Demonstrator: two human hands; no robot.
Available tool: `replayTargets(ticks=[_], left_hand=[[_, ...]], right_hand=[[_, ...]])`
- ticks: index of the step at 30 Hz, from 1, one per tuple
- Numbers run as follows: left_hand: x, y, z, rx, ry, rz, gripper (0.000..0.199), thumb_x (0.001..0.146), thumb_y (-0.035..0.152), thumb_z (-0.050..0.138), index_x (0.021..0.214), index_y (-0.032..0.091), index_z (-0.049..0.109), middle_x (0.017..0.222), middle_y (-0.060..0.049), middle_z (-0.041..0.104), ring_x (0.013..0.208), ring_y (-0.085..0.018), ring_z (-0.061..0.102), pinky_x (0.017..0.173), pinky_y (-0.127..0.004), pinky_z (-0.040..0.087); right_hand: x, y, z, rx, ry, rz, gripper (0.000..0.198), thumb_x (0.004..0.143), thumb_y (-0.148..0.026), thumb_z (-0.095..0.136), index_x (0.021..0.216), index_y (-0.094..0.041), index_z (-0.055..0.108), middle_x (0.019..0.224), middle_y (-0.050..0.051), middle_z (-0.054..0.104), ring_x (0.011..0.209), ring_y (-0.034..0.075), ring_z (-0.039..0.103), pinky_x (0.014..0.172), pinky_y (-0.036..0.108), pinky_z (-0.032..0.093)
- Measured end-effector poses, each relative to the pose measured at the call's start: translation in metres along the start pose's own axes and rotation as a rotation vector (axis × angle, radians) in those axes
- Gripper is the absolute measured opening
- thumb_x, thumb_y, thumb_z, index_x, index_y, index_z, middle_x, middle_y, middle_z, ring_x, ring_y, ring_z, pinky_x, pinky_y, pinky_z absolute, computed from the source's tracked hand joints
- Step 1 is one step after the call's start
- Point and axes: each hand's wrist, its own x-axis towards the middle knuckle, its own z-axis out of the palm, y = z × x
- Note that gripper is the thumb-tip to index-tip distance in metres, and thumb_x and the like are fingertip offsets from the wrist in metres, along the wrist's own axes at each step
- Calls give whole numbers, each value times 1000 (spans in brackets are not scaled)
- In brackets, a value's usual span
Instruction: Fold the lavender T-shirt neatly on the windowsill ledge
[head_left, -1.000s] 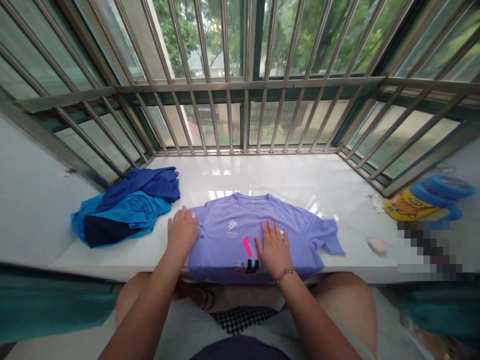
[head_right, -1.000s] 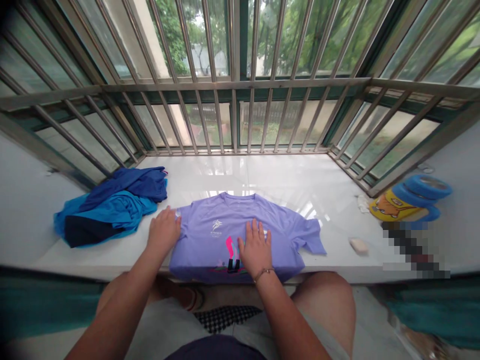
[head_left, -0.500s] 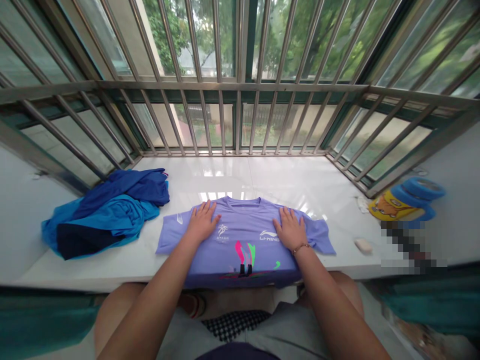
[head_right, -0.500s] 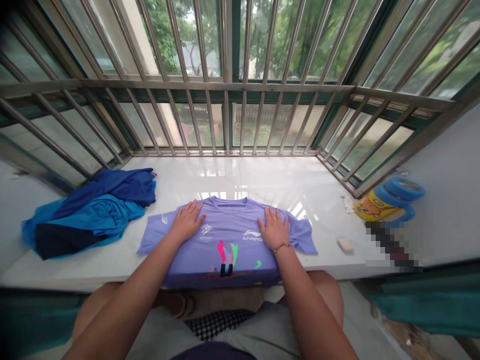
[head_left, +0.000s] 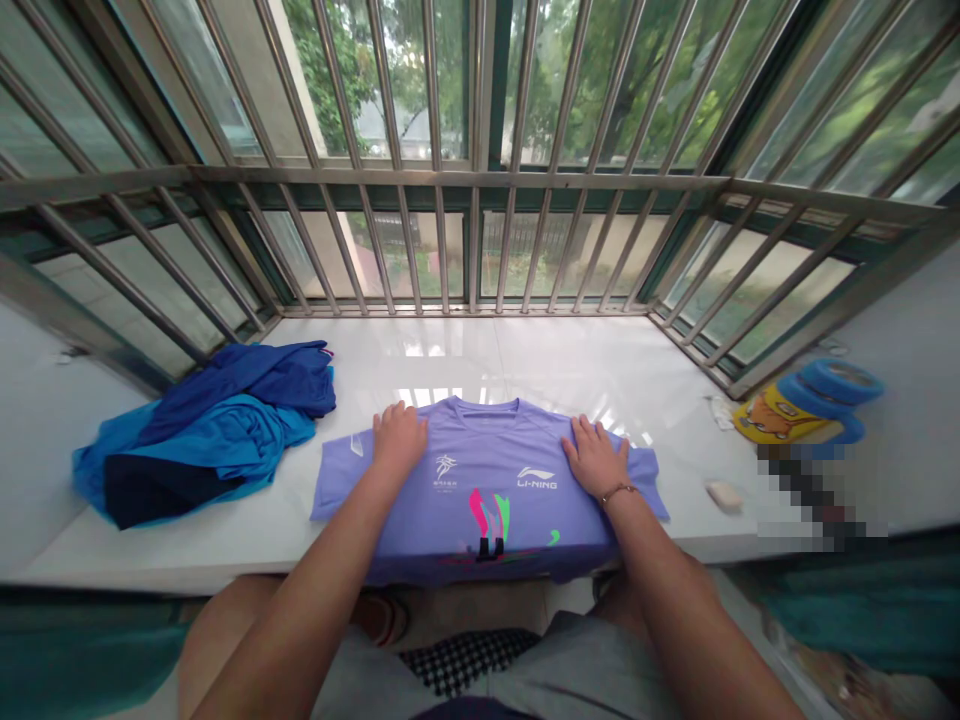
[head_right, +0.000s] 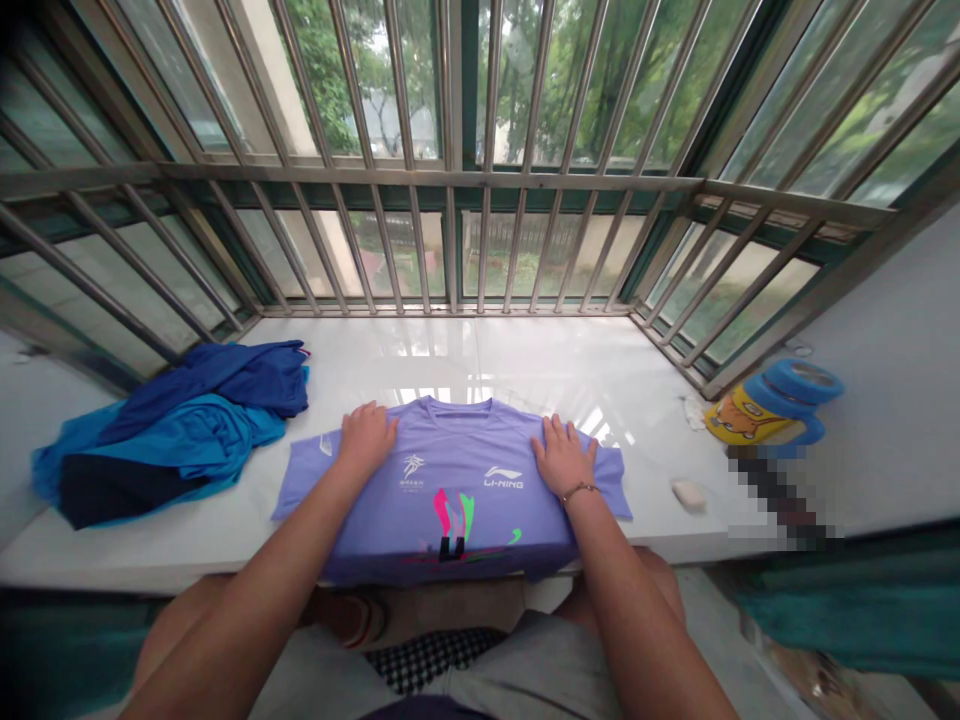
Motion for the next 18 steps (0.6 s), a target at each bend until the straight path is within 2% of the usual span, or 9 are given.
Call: replayTargets(ticks=[3,6,8,11,14,18], left_hand=[[14,72,5,-122,30,171,39,109,40,50,127,15,75,130,-22,70,128,-37,62,112,-49,47],[28,144,22,-231,-50,251,47,105,55,60,114,14,78,121,-23,71,122,-38,62,104,-48,49],[35,175,35,-285,-64,254,46,101,58,67,106,14,80,119,-23,72,121,-39,62,102,-48,49],[39,192,53,-368,-40,269,29,101,46,70,97,19,79,111,-17,75,116,-33,65,99,-44,49],[40,185,62,-427,-22,309,22,105,39,66,97,21,76,103,-10,76,108,-26,67,98,-37,48],[40,176,67,-450,-3,278,14,104,32,65,99,20,71,100,-10,76,101,-25,68,92,-35,48]], right_hand=[[-4,-2,5,-14,11,6,75,113,-60,16,175,-20,28,183,11,21,168,33,18,129,74,17],[-8,-6,8,-30,12,20,77,112,-62,16,176,-20,27,183,12,19,168,33,17,130,71,17],[-10,-8,8,-35,12,27,76,112,-62,16,176,-21,28,183,12,19,169,33,17,130,70,17],[-11,-8,8,-18,13,23,77,112,-63,17,176,-20,28,183,12,19,169,33,16,131,70,17],[-11,-6,8,9,19,19,78,112,-64,17,176,-20,28,183,12,20,169,33,17,131,70,16],[-10,-6,5,18,10,33,78,112,-64,17,176,-20,27,183,11,19,169,32,16,132,69,15]])
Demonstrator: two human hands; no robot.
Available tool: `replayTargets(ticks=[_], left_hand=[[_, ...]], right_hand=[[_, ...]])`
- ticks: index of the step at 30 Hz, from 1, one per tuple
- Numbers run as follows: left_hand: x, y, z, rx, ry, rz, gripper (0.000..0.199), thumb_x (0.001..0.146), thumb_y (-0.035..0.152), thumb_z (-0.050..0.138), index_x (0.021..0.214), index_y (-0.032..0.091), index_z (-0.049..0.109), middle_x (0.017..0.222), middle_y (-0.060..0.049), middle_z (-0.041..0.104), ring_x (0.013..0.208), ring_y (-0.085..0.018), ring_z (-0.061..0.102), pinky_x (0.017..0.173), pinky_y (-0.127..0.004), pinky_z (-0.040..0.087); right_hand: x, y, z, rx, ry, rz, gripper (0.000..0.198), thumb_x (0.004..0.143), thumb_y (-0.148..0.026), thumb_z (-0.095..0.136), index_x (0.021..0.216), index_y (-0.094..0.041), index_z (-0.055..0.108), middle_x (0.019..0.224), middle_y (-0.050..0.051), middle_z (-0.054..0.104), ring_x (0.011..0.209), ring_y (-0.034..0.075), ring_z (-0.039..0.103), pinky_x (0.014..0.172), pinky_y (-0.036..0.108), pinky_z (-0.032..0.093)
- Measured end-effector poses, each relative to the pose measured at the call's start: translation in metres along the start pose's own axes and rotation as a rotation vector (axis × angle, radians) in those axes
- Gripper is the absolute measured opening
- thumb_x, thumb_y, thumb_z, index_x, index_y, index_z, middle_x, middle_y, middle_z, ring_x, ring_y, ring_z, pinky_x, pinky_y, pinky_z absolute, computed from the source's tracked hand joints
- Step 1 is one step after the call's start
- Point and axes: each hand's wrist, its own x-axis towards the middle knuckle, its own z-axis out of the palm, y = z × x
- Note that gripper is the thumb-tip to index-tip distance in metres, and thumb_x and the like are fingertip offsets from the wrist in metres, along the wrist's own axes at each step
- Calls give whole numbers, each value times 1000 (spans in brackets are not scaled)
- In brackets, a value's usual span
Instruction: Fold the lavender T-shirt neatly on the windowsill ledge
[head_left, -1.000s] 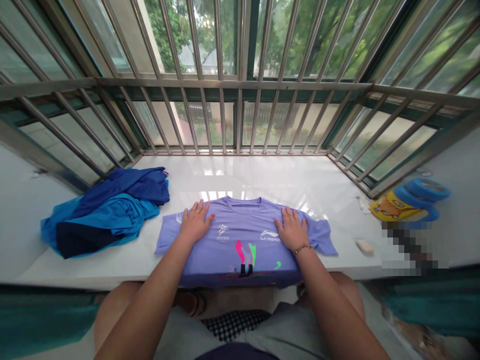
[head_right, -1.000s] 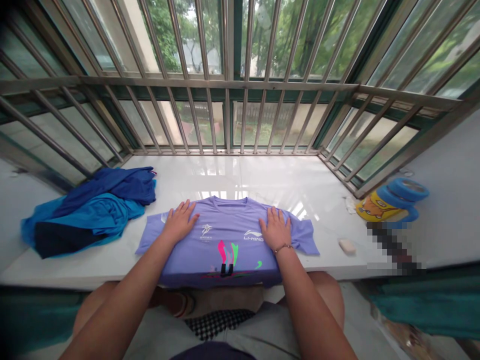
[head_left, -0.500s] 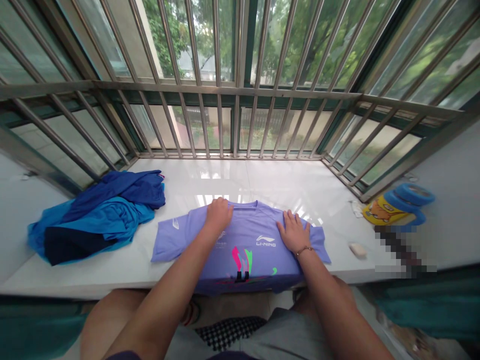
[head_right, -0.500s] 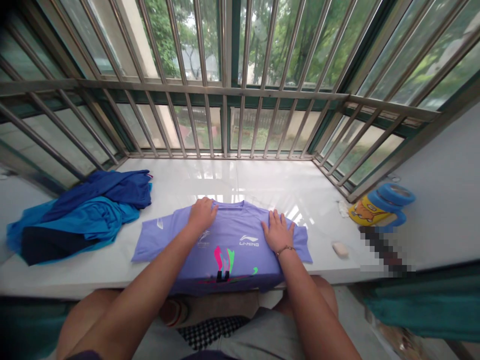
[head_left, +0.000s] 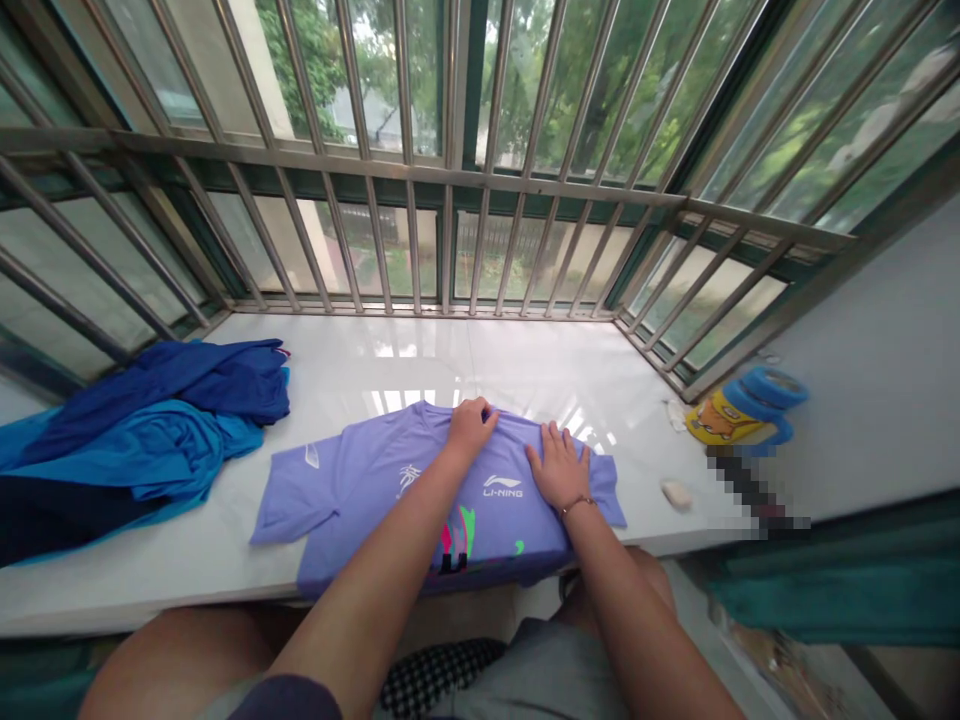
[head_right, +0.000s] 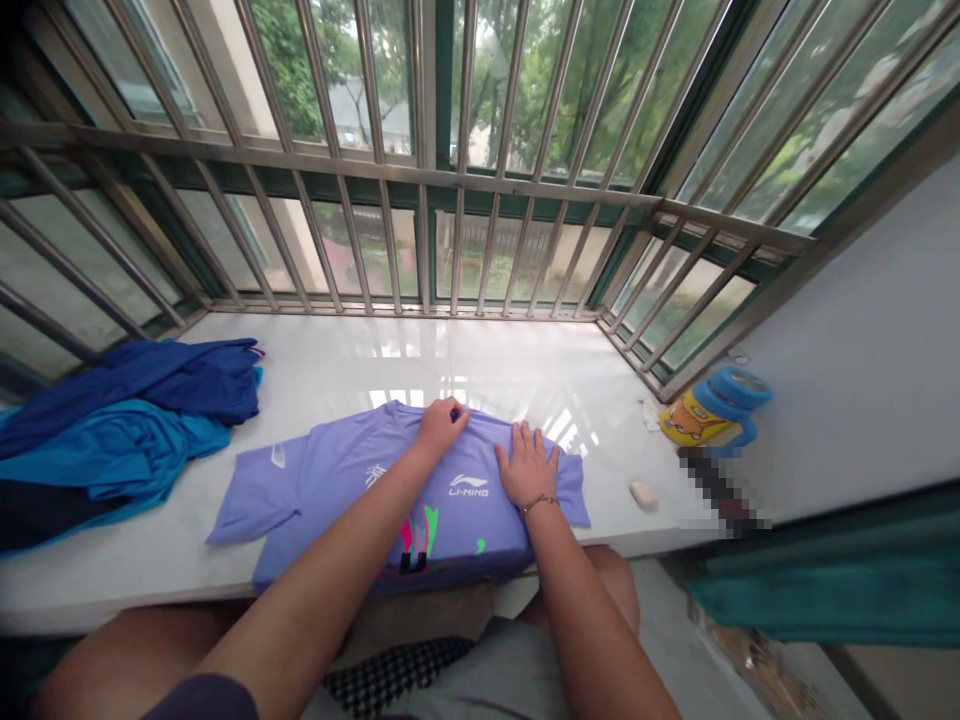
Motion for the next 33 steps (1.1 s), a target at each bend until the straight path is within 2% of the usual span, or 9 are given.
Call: replayTargets(ticks=[3,7,11,17,23,25,28,30,33], left_hand=[[1,0,3,1,5,-11,4,101,24,67,102,21,70,100,-9,76,103,-26,69,94,-36,47],[2,2,7,-11,2,20,17,103,22,64,119,23,68,114,-9,78,111,-25,70,101,-36,46],[2,-1,8,-7,-15,52,21,103,20,63,122,23,70,121,-10,78,118,-25,69,106,-37,45],[2,-2,9,19,-27,90,30,100,23,66,130,25,70,127,-9,77,126,-26,66,114,-39,44],[-11,2,6,61,-48,137,35,100,20,66,135,27,67,141,-10,73,141,-29,57,128,-53,32],[-17,2,2,61,-48,145,33,101,22,67,133,27,68,134,-9,75,135,-29,61,125,-50,37],[-19,1,-4,46,-37,131,28,102,26,68,130,26,69,115,-6,80,117,-26,68,109,-42,50],[-17,1,-8,39,-29,119,29,102,26,67,131,25,68,109,-4,80,111,-25,70,102,-39,53],[-15,4,-12,39,-21,130,28,102,22,65,129,24,70,114,-5,81,114,-26,70,107,-43,52]], right_hand=[[1,3,-3,7,-20,34,76,113,-61,18,176,-20,26,183,11,18,169,32,15,132,69,15],[3,16,-5,5,-35,43,74,113,-58,18,176,-18,27,183,11,18,169,32,16,132,69,15],[4,34,-7,-31,-47,22,70,114,-54,18,176,-21,25,183,9,18,169,30,17,131,70,18],[5,48,-7,-88,-48,18,73,113,-58,19,177,-22,23,184,8,17,169,29,18,131,69,18],[4,45,-4,-86,-15,28,71,113,-57,20,176,-24,25,183,6,19,169,29,19,132,69,18],[4,44,-3,-82,-12,31,71,113,-57,21,176,-24,26,183,6,19,169,29,20,132,68,19],[5,45,-3,-78,-6,34,71,113,-57,23,176,-24,26,183,5,19,169,29,20,132,69,20],[5,45,-3,-75,-3,34,71,113,-57,23,176,-24,26,183,6,19,169,29,20,132,69,19],[6,45,-2,-73,-7,35,71,113,-57,23,176,-24,26,183,6,19,169,29,20,132,69,19]])
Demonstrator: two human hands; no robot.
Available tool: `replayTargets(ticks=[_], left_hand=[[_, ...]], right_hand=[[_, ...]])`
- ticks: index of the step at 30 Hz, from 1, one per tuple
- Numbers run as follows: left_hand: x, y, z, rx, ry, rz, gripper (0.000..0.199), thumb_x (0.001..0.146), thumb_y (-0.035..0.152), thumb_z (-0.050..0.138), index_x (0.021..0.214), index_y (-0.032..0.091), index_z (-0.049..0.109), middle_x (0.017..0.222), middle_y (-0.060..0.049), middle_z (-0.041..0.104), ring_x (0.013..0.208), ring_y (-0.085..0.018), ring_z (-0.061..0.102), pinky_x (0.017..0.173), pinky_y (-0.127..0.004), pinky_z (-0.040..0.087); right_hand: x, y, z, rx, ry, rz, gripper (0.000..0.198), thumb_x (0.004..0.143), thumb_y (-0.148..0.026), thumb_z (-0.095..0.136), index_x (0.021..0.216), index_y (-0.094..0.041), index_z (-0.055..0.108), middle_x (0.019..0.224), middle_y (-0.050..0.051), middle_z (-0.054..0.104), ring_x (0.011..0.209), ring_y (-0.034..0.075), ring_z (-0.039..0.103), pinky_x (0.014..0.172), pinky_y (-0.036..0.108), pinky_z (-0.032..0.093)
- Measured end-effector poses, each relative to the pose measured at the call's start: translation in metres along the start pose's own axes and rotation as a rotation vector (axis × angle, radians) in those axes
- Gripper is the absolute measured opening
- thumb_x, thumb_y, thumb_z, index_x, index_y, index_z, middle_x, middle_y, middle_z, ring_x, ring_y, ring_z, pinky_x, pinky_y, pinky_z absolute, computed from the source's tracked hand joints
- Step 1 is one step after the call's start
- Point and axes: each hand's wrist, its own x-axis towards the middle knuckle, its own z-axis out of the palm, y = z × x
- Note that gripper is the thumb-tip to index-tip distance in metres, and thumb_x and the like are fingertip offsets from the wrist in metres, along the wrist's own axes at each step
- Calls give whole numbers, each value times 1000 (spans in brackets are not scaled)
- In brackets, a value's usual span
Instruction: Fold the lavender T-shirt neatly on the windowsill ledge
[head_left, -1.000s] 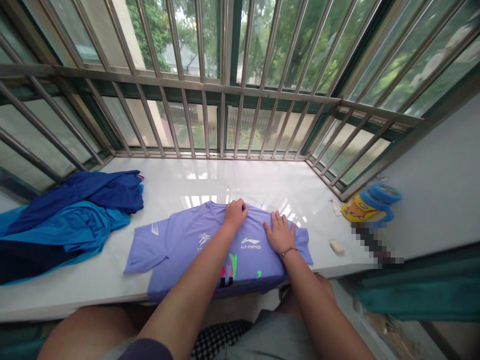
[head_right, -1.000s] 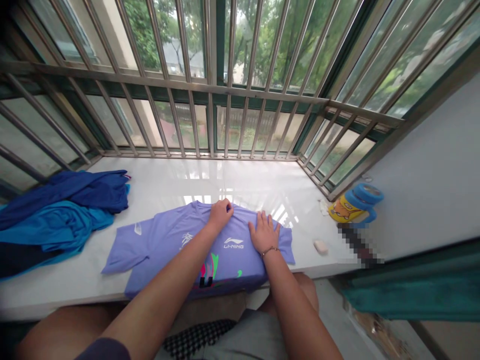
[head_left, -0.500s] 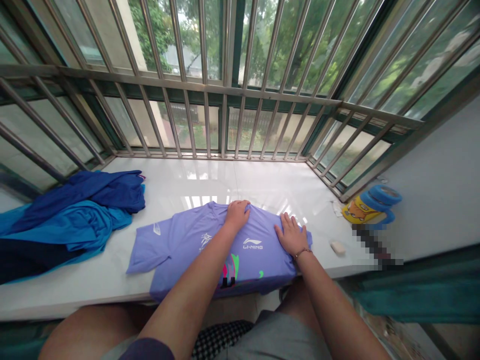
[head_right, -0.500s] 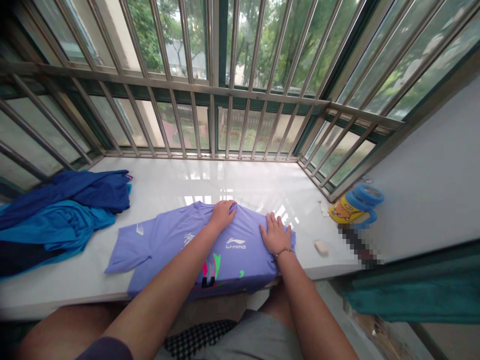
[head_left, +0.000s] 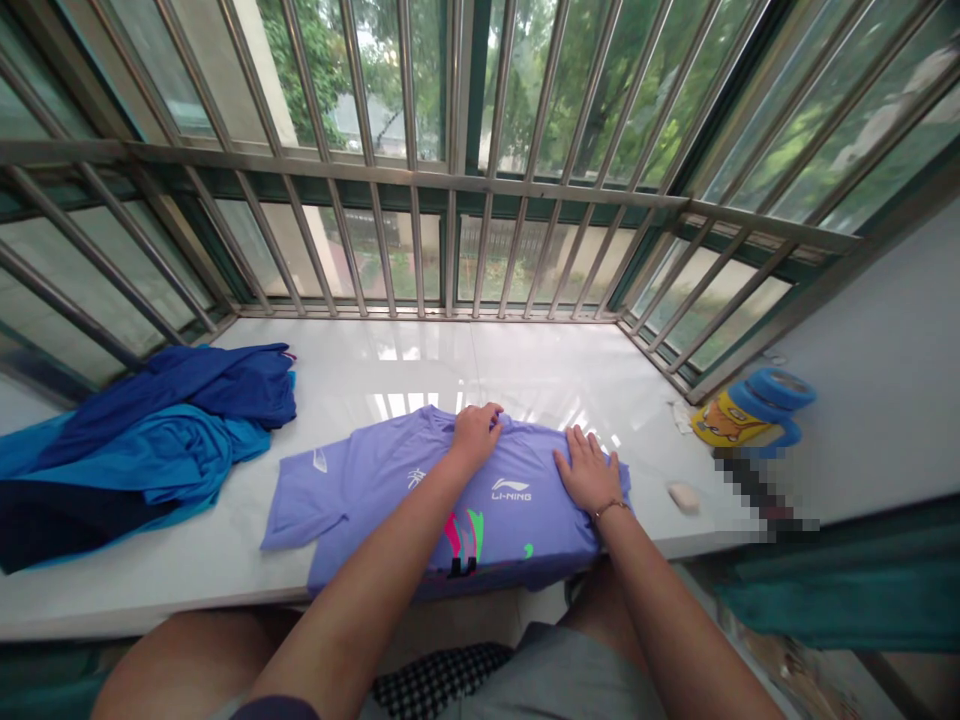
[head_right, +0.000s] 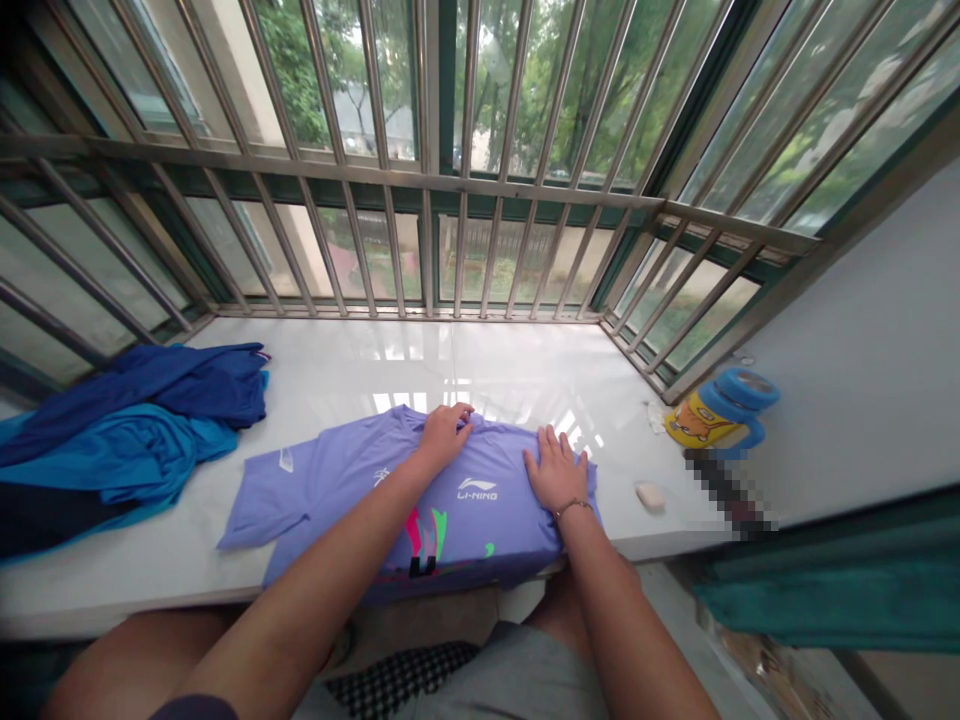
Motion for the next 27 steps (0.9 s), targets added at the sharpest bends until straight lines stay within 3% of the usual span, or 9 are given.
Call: replayTargets(ticks=[4,8,11,16,21,24,27], left_hand=[[-5,7,5,84,-22,95,25,105,23,60,126,27,75,142,-8,73,135,-29,62,128,-55,34],[-14,9,15,241,-52,65,37,109,36,54,140,26,71,167,-12,53,150,-34,50,131,-63,29],[-17,7,18,269,-53,22,44,111,38,47,148,25,67,168,-12,53,152,-33,49,131,-62,30],[-15,6,16,279,-83,80,49,113,33,38,154,22,63,169,-9,52,157,-29,45,133,-61,27],[-15,7,17,279,-108,51,53,114,36,34,157,19,59,168,-11,52,156,-27,48,134,-61,27],[-15,6,17,279,-115,18,54,114,39,33,158,21,58,170,-10,50,158,-27,46,134,-60,25],[-15,4,17,272,-133,0,57,113,46,34,162,25,54,173,-8,47,161,-27,41,135,-59,23]], right_hand=[[0,0,0,-7,-8,2,71,113,-58,22,176,-24,26,183,6,20,169,29,19,132,69,18],[0,0,0,-18,-18,4,72,113,-58,21,177,-25,23,184,6,18,169,30,16,132,68,18],[0,0,-1,-19,-25,6,72,113,-58,20,177,-25,22,184,5,17,169,30,15,132,68,17],[0,-1,-3,-9,-40,15,74,112,-58,19,177,-24,21,184,4,16,169,29,16,133,67,16],[-1,-6,-5,13,-58,126,80,111,-63,15,178,-19,18,185,7,11,170,29,11,133,67,14],[-2,-9,-5,33,-61,193,83,110,-66,12,178,-18,16,185,8,8,170,30,9,132,70,14],[-3,-6,-5,32,-57,175,83,110,-65,12,177,-17,17,185,9,9,170,29,11,131,72,13]])
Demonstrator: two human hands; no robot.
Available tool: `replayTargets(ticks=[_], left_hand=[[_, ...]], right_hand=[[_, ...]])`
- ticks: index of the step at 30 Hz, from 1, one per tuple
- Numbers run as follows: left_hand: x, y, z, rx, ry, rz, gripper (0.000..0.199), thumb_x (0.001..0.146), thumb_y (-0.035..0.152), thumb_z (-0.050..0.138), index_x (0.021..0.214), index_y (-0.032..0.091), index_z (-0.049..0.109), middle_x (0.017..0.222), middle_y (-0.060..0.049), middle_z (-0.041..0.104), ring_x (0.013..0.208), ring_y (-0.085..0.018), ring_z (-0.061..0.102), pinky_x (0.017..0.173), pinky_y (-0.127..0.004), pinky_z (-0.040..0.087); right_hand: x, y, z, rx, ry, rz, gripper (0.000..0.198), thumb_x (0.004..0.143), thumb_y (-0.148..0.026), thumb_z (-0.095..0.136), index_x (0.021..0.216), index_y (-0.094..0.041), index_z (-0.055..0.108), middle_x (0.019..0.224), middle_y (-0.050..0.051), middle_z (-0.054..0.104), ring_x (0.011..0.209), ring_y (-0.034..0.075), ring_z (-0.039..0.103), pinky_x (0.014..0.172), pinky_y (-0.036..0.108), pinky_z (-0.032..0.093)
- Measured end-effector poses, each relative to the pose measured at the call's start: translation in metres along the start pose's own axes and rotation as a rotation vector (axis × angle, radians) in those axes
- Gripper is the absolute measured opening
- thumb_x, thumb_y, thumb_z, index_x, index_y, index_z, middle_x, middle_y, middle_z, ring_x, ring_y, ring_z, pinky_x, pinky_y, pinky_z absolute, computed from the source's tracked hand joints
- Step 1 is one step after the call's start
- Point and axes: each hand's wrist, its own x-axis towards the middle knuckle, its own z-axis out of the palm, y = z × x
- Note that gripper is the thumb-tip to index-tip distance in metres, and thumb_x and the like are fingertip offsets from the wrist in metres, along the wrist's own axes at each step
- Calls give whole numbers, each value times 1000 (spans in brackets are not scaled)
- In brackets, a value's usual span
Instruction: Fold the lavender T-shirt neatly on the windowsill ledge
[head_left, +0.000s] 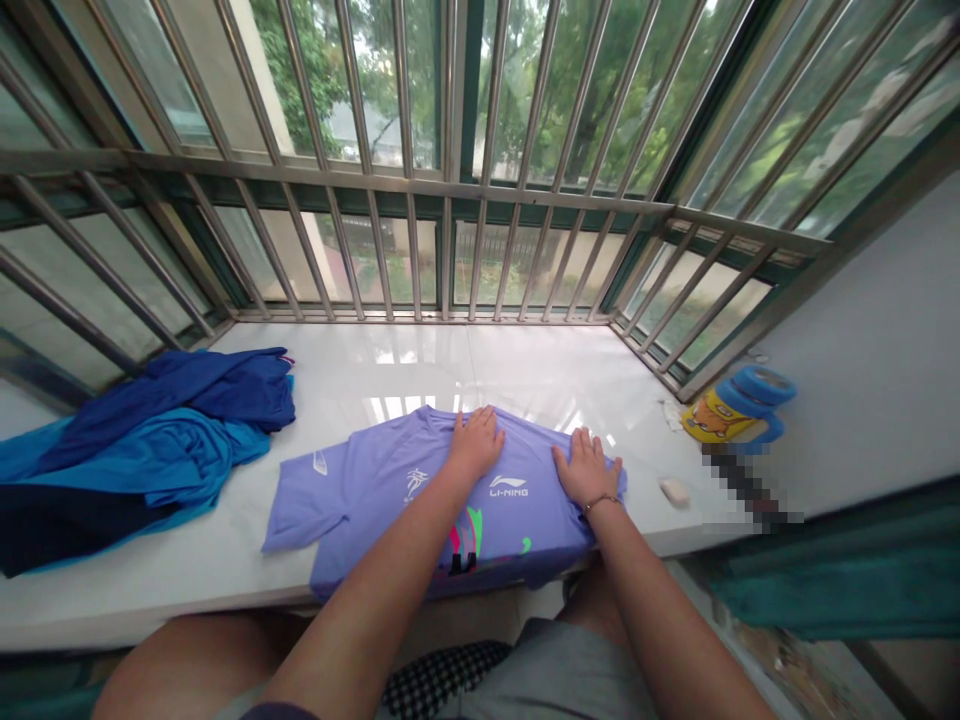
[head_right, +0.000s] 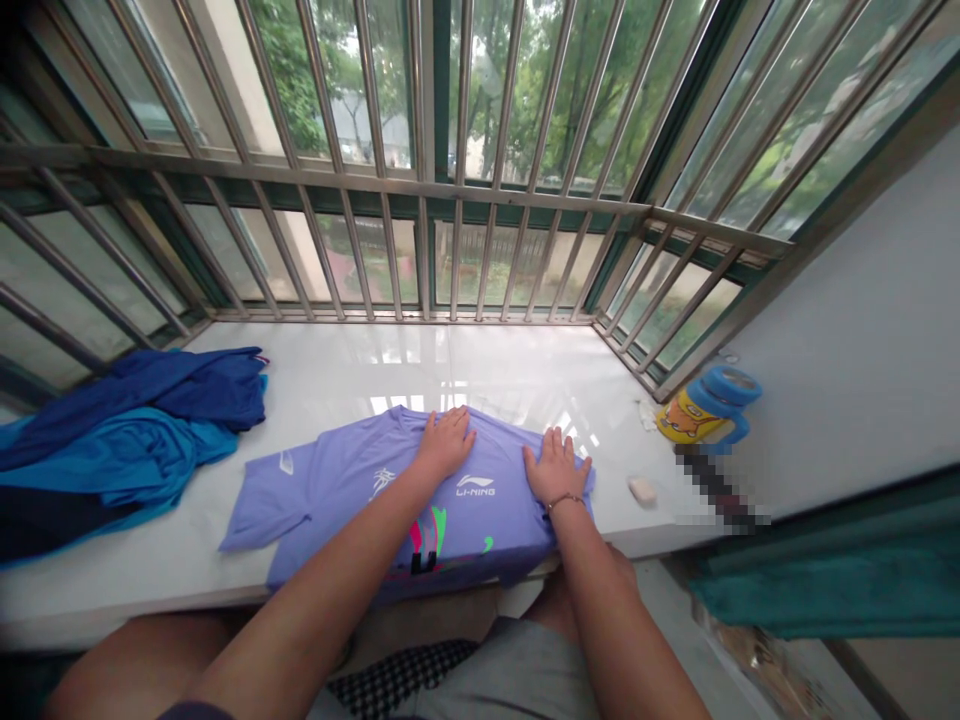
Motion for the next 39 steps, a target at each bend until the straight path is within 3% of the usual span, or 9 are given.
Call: replayTargets(ticks=[6,9,12,17,23,27,34,37,39], left_hand=[[2,-4,-2,-40,-63,20,66,110,52,38,170,23,43,177,-10,37,166,-31,30,136,-64,16],[3,-4,0,-60,-61,21,67,110,52,39,171,23,41,178,-11,36,166,-32,29,136,-65,14],[3,-5,2,-71,-51,19,68,109,52,40,171,24,40,178,-11,37,166,-32,29,136,-64,13],[4,-5,2,-63,-44,23,67,109,51,39,171,24,40,178,-11,37,166,-32,30,135,-64,14],[4,-4,-1,-50,-62,17,66,109,51,40,170,24,41,178,-11,37,166,-30,30,136,-63,15],[3,-4,-2,-55,-53,14,66,109,50,40,169,24,42,178,-11,36,166,-30,30,136,-63,15],[2,-4,-2,-72,-15,1,64,109,47,41,168,22,45,176,-13,39,165,-31,33,135,-63,17],[1,-4,0,-84,-1,4,63,109,46,43,167,23,46,175,-14,42,164,-32,34,135,-63,17],[1,-5,1,-90,-1,3,63,109,46,45,167,23,46,175,-14,41,165,-33,34,135,-63,17]], right_hand=[[-6,62,-8,-38,40,-40,74,112,-58,25,173,-15,32,180,17,27,165,33,27,129,64,26],[-18,100,-14,-67,115,-18,72,109,-61,40,153,-7,56,159,26,54,144,37,54,118,50,43],[-31,115,-17,-56,124,-32,63,106,-62,52,133,-8,68,132,25,68,122,35,67,107,43,49],[-37,100,-17,51,21,-65,33,108,-41,56,114,-12,71,119,20,72,114,30,69,100,35,48],[-21,86,-27,161,51,68,42,116,-37,33,129,-9,61,112,20,76,103,28,74,83,32,48],[-11,78,-38,231,76,89,41,116,-35,32,131,-10,59,116,20,76,107,26,74,82,29,48],[-4,64,-64,264,95,10,29,112,-36,49,124,-15,65,108,12,79,97,22,74,78,27,46],[-21,50,-80,230,161,-53,26,111,-37,51,122,-20,67,109,11,78,98,24,73,79,29,44],[-44,34,-87,164,251,-194,26,112,-37,49,121,-22,68,111,10,77,97,25,71,81,31,44]])
